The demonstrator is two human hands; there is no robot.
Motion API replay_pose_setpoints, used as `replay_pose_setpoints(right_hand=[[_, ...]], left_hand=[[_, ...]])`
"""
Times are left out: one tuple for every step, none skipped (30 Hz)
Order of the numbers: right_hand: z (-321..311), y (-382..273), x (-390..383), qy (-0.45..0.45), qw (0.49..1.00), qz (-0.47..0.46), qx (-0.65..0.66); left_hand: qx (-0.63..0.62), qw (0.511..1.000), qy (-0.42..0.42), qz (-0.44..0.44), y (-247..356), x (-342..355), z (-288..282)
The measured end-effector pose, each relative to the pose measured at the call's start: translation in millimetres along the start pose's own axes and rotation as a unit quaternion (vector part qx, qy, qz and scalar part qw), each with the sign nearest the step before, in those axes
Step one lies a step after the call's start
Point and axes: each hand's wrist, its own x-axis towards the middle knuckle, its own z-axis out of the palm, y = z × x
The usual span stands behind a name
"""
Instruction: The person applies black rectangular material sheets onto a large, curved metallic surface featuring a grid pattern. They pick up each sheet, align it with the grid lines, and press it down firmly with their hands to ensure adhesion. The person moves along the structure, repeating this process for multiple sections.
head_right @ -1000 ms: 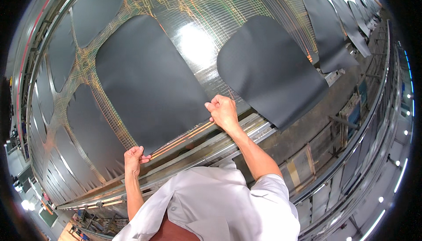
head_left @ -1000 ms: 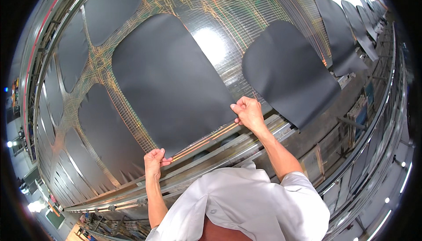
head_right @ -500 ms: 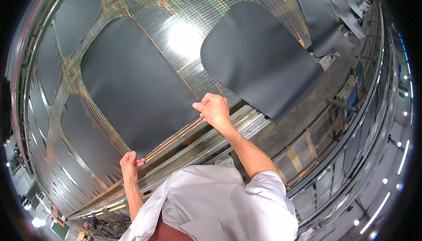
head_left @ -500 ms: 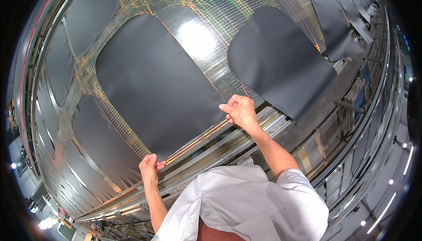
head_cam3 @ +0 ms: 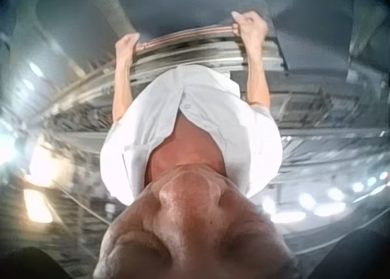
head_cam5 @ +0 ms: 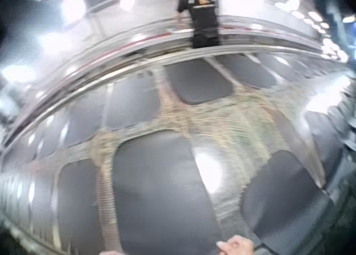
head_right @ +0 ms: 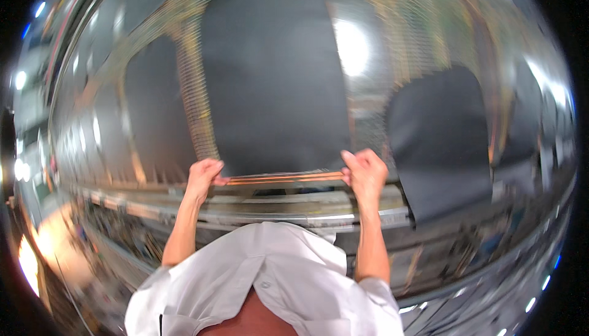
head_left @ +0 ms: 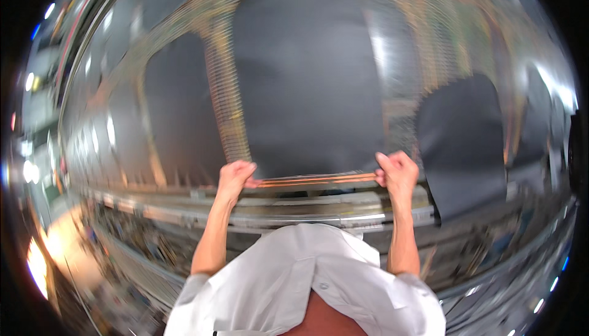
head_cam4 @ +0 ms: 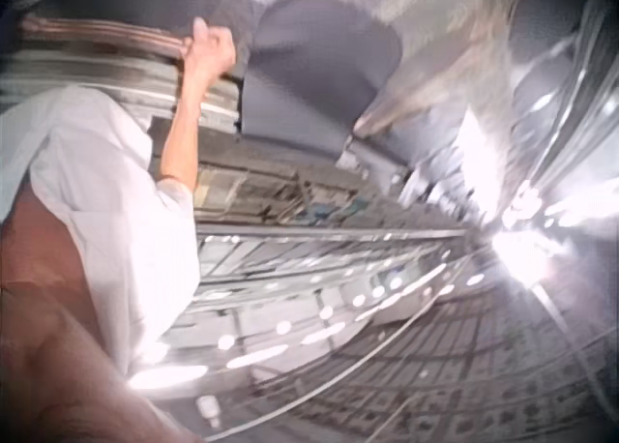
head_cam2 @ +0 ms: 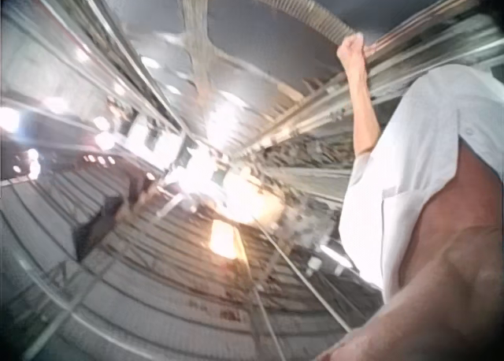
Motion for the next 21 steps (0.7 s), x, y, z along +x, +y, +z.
replay_pose_setpoints(right_hand=[[0, 0, -1, -0.008, 1.0, -0.009, -0.013], [2, 3, -2, -0.009, 1.0, -0.012, -0.02], [5, 3, -2, -0.015, 1.0, -0.01, -0.016], [4, 6, -2, -0.017, 0.999, -0.023, -0.038], [3, 9, -1, -0.014, 0.997, -0.04, -0.063], [2, 11, -1, -0.018, 0.996, -0.05, -0.07], [2, 10, -4, -0.021, 0.995, -0.056, -0.082], [2, 11, -4, -0.028, 0.993, -0.063, -0.091], [-1, 13, -4, -0.027, 0.992, -0.071, -0.1], [-1, 14, -4, -0.033, 0.991, -0.073, -0.105], [-1, 14, -4, -0.034, 0.99, -0.077, -0.111], [-2, 14, -4, -0.034, 0.99, -0.081, -0.115], [-4, 16, -2, -0.038, 0.989, -0.082, -0.12], [-6, 17, 0, -0.042, 0.988, -0.082, -0.125], [-8, 18, 0, -0.047, 0.987, -0.082, -0.13], [-9, 17, 0, -0.046, 0.986, -0.088, -0.133], [-10, 18, 0, -0.046, 0.987, -0.089, -0.128], [-12, 19, 2, -0.045, 0.987, -0.091, -0.121], [-13, 21, 3, -0.044, 0.988, -0.092, -0.113], [-13, 23, 4, -0.047, 0.988, -0.09, -0.114], [-12, 23, 5, -0.052, 0.987, -0.09, -0.123]], left_hand=[[-0.026, 1.0, -0.01, 0.011, -5, 4, -4], [-0.02, 0.999, 0.02, -0.016, 1, -3, -1], [-0.036, 0.999, -0.001, 0.018, -5, -3, -7], [-0.029, 0.998, 0.001, 0.047, -10, -2, -9], [-0.055, 0.998, -0.001, 0.027, -3, -5, -7], [-0.043, 0.999, 0.005, 0.03, 1, -7, -5], [-0.06, 0.998, -0.007, 0.029, -4, -6, -4], [-0.078, 0.997, 0.012, 0.025, -8, -9, -3], [-0.095, 0.995, 0.021, 0.021, -11, -9, 0], [-0.094, 0.995, 0.028, 0.026, -14, -12, 1], [-0.092, 0.995, 0.029, 0.032, -15, -13, 3], [-0.088, 0.995, 0.031, 0.038, -18, -13, 4], [-0.091, 0.994, 0.033, 0.043, -21, -13, 6], [-0.093, 0.994, 0.036, 0.047, -24, -13, 7], [-0.095, 0.993, 0.039, 0.051, -27, -14, 7], [-0.094, 0.993, 0.037, 0.056, -25, -12, 9], [-0.093, 0.993, 0.035, 0.061, -23, -11, 10], [-0.089, 0.993, 0.033, 0.068, -19, -9, 8], [-0.09, 0.993, 0.035, 0.068, -19, -10, 6], [-0.09, 0.993, 0.036, 0.068, -20, -13, 5], [-0.089, 0.993, 0.034, 0.075, -17, -13, 6]])
